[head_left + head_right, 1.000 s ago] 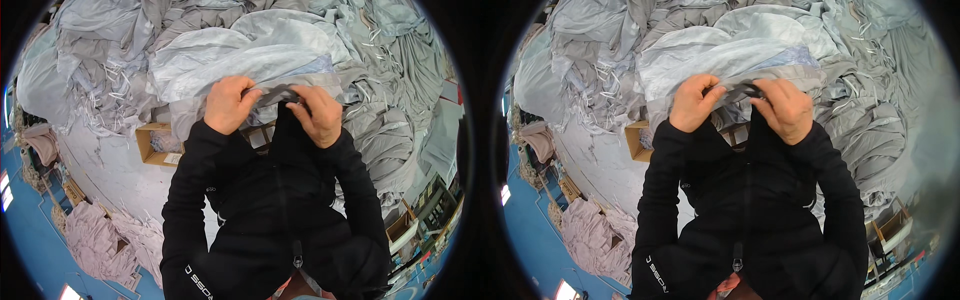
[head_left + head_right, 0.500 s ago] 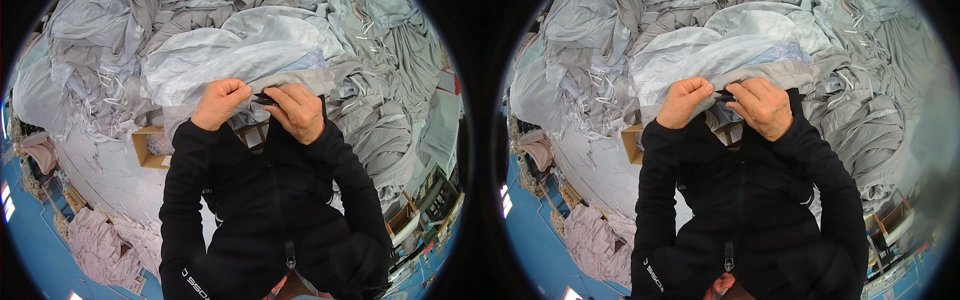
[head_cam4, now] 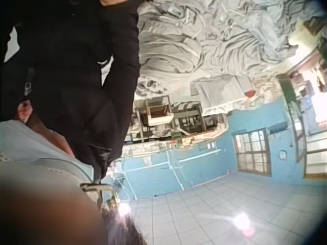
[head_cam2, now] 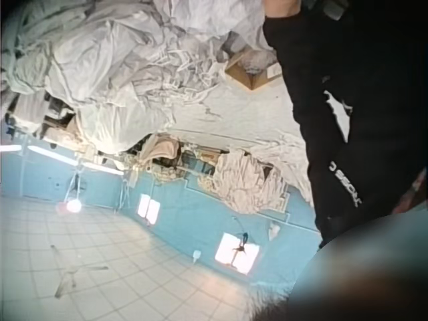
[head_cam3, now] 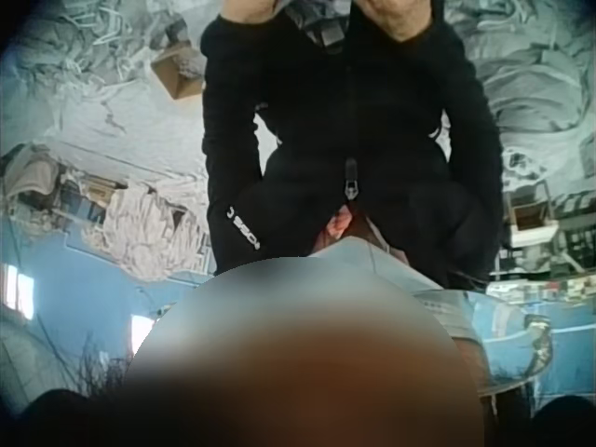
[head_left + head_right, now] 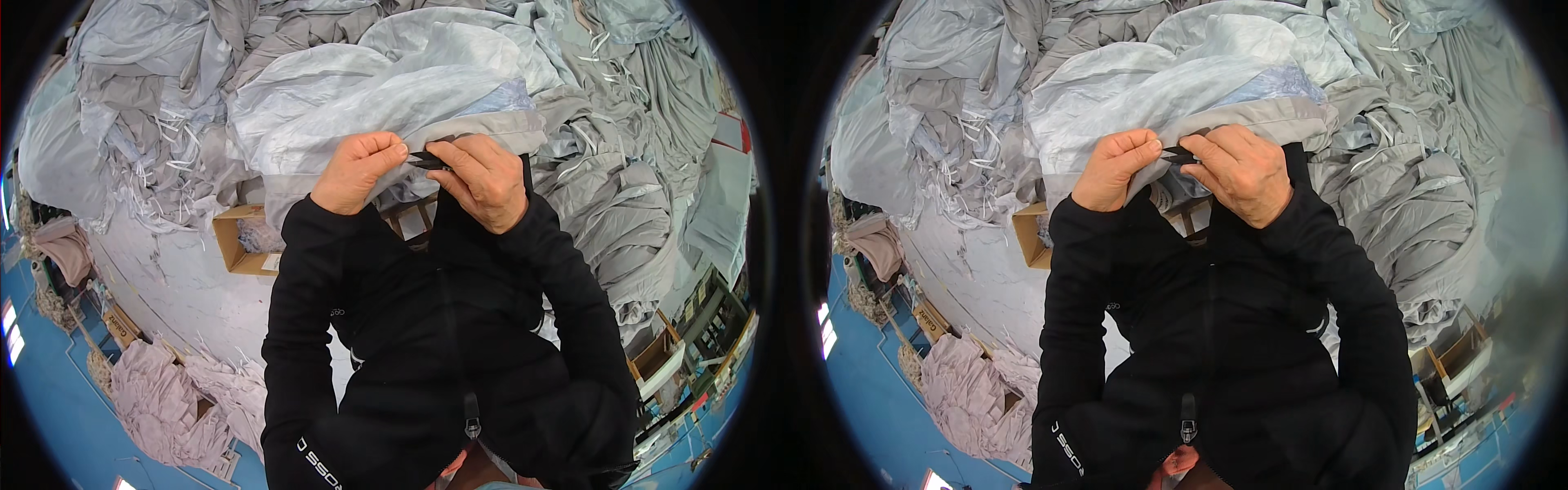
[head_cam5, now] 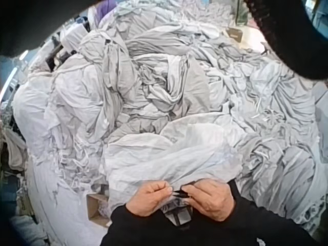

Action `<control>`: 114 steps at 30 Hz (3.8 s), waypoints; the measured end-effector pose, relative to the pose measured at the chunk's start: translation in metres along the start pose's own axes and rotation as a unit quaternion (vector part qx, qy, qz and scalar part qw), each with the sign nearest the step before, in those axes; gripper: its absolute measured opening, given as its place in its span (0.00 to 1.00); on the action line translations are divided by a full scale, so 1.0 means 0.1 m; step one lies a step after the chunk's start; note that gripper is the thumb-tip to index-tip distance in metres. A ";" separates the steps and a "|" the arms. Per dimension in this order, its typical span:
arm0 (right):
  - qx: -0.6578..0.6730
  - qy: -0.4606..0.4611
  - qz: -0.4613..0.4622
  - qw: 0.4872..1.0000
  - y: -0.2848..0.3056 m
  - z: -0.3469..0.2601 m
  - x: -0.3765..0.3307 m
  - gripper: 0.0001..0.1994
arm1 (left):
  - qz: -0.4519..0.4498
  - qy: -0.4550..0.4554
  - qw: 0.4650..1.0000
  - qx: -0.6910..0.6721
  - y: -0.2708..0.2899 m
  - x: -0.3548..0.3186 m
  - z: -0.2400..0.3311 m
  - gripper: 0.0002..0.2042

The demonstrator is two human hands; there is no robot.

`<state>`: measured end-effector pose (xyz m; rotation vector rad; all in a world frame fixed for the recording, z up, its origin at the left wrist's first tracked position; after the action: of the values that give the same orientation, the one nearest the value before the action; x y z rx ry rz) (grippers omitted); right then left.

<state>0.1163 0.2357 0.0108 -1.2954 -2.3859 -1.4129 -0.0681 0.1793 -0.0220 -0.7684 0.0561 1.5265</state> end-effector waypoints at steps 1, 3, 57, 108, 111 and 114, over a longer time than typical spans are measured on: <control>0.000 0.000 -0.001 1.000 0.00 0.00 0.00 0.19 | -0.002 0.002 1.000 -0.004 0.01 0.00 -0.01 0.07; -0.001 0.000 -0.002 1.000 0.00 0.00 0.00 0.19 | -0.004 0.004 1.000 -0.010 0.00 0.00 -0.01 0.06; 0.177 -0.315 0.004 0.932 -0.31 -0.20 -0.21 0.10 | 0.011 -0.056 0.997 0.057 -0.03 0.00 -0.09 0.07; 0.217 -0.294 -0.041 0.930 0.23 -0.15 -0.38 0.02 | 0.028 -0.052 0.988 0.141 -0.07 0.01 -0.03 0.08; 0.181 -0.342 0.034 0.921 0.36 0.05 -0.39 0.04 | 0.030 -0.054 0.982 0.176 -0.18 0.02 0.02 0.08; 0.176 -0.365 0.051 0.913 0.38 0.21 -0.39 0.06 | 0.031 -0.085 0.978 0.190 -0.36 0.12 0.00 0.13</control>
<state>0.1744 0.2352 0.0075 -2.0433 -2.7340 -0.4432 -0.0345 0.1945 -0.0131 -0.3324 0.2391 1.5739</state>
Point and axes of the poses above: each hand's wrist, its own x-axis towards the middle knuckle, its own y-axis out of the back of the hand, z = x × y, the point moved 3 cm from there along x, towards the middle knuckle, and after that the axes turned 4 degrees about -x, right-handed, at the moved point
